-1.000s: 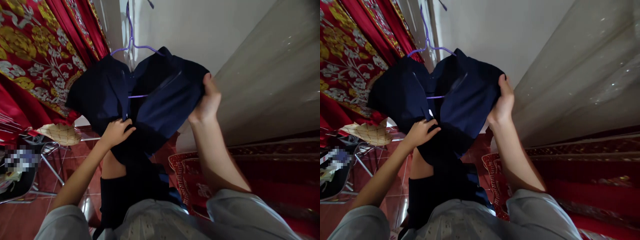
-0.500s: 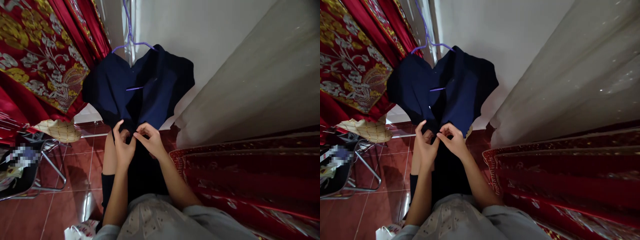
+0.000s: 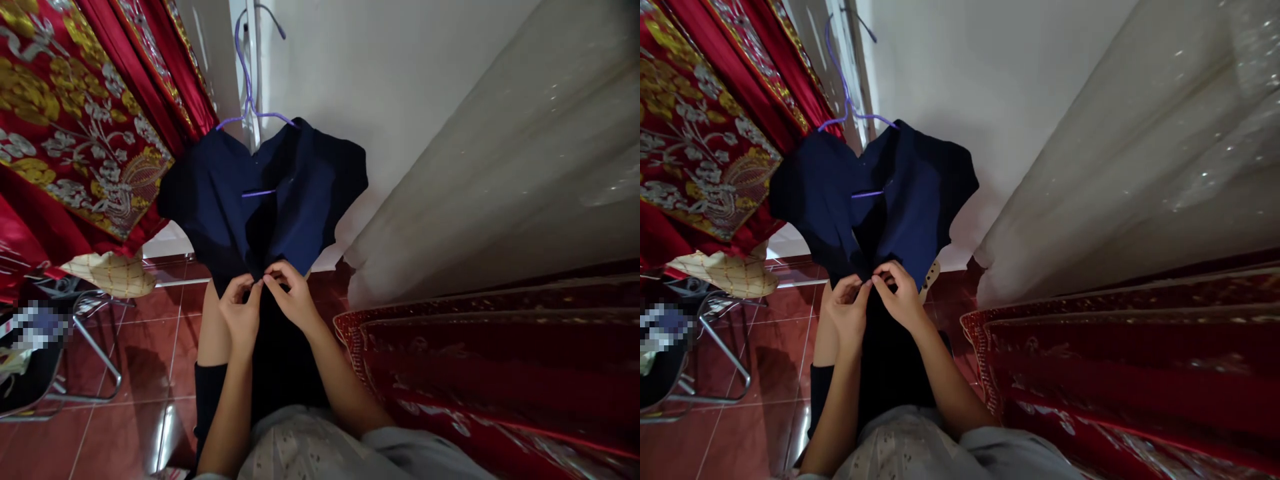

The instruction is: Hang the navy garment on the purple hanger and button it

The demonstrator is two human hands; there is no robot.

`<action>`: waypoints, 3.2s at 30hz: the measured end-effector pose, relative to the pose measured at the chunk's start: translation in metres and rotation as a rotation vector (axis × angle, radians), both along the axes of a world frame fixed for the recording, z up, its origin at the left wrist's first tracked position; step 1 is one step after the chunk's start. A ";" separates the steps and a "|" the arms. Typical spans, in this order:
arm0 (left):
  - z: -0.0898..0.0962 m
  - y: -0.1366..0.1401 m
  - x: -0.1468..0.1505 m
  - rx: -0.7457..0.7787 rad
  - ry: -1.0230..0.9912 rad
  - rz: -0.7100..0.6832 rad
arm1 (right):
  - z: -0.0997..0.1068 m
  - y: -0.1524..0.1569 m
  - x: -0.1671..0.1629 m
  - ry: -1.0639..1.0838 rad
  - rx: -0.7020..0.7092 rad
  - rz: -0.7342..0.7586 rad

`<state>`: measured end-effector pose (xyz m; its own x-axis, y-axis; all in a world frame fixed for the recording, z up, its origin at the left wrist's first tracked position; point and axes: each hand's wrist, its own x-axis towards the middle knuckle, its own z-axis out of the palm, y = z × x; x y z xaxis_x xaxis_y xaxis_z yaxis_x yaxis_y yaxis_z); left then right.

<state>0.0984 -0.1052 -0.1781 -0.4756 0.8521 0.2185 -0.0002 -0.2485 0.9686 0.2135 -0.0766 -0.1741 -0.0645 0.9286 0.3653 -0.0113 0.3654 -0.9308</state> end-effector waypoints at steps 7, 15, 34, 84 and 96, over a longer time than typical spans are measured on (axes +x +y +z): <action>-0.001 0.000 -0.002 -0.018 -0.013 -0.024 | -0.008 0.004 0.001 -0.047 0.050 -0.021; 0.008 -0.001 -0.002 -0.032 0.014 -0.160 | -0.015 0.007 0.013 -0.050 0.009 0.062; 0.005 -0.003 -0.006 -0.018 -0.093 -0.163 | -0.015 0.000 0.001 -0.062 -0.002 0.020; 0.016 -0.012 0.007 -0.043 -0.079 -0.230 | 0.023 -0.006 0.030 -0.176 -0.041 0.058; 0.016 -0.016 0.015 0.001 0.298 -0.236 | 0.017 0.003 0.027 -0.176 0.121 -0.009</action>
<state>0.1134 -0.1217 -0.1625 -0.1815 0.9304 0.3183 0.2243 -0.2760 0.9346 0.2406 -0.0736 -0.1567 -0.1294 0.8795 0.4580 0.1510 0.4740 -0.8675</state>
